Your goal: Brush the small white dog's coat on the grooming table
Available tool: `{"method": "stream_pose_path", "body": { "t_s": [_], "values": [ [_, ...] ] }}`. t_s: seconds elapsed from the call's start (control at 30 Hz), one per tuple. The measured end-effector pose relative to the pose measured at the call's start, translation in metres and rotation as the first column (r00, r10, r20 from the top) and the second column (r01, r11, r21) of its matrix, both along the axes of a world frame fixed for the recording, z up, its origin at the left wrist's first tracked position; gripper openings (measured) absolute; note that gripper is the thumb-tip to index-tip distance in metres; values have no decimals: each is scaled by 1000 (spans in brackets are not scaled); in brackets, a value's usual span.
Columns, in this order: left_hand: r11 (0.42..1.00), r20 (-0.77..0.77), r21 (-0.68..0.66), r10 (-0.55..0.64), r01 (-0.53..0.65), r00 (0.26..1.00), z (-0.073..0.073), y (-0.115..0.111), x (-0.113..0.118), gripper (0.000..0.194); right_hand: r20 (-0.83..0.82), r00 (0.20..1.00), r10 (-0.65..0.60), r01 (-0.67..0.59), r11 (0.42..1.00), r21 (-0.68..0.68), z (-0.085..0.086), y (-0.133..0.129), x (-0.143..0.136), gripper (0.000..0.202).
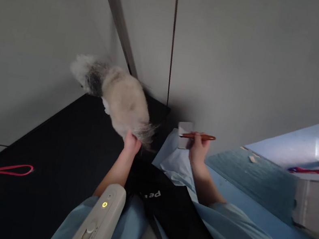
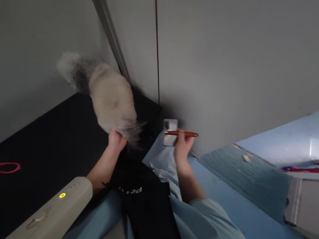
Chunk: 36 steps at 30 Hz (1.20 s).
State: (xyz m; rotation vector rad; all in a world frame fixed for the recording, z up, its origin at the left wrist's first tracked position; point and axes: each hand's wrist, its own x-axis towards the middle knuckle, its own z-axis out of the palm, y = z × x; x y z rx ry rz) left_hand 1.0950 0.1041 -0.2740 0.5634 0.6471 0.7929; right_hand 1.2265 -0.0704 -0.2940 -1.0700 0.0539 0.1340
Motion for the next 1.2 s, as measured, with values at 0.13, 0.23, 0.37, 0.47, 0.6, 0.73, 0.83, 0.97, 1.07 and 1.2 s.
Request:
{"method": "stream_pose_path", "body": {
  "t_s": [0.13,0.23,0.37,0.47,0.6,0.73,0.83,0.97,1.07,1.2],
  "values": [
    [981,17,2,-194,194,981,5,-10,11,42,-79,905,419,-412,907,85,0,35,-45,33],
    [979,13,2,-204,204,979,2,-7,17,30,-169,935,313,-309,950,50,-17,18,-41,30],
    [978,-39,-3,-206,206,978,-2,0,17,30,-225,974,1,-15,998,-58,-27,-31,-14,31],
    [940,-77,-28,-342,340,937,1,-3,16,34,-118,984,131,-130,991,10,-13,-16,-29,33],
    [906,-70,-52,-422,419,904,5,-11,14,41,-60,922,382,-379,924,54,0,18,-41,38],
    [963,-15,-4,-269,269,963,-1,-13,10,36,-76,988,133,-134,991,-7,-6,-12,-9,37],
    [966,-25,-16,-260,260,965,-3,-14,12,37,46,999,16,-13,998,-54,-1,-21,-15,34],
    [941,-113,-103,-334,323,936,4,-16,12,41,158,882,443,-445,895,-25,11,7,-38,33],
    [957,-98,-83,-285,277,954,6,-16,6,38,11,964,265,-265,964,1,10,0,-12,39],
    [962,-53,-37,-273,272,960,-2,-21,6,36,198,962,-186,199,979,-48,12,-27,7,32]
  ]
}}
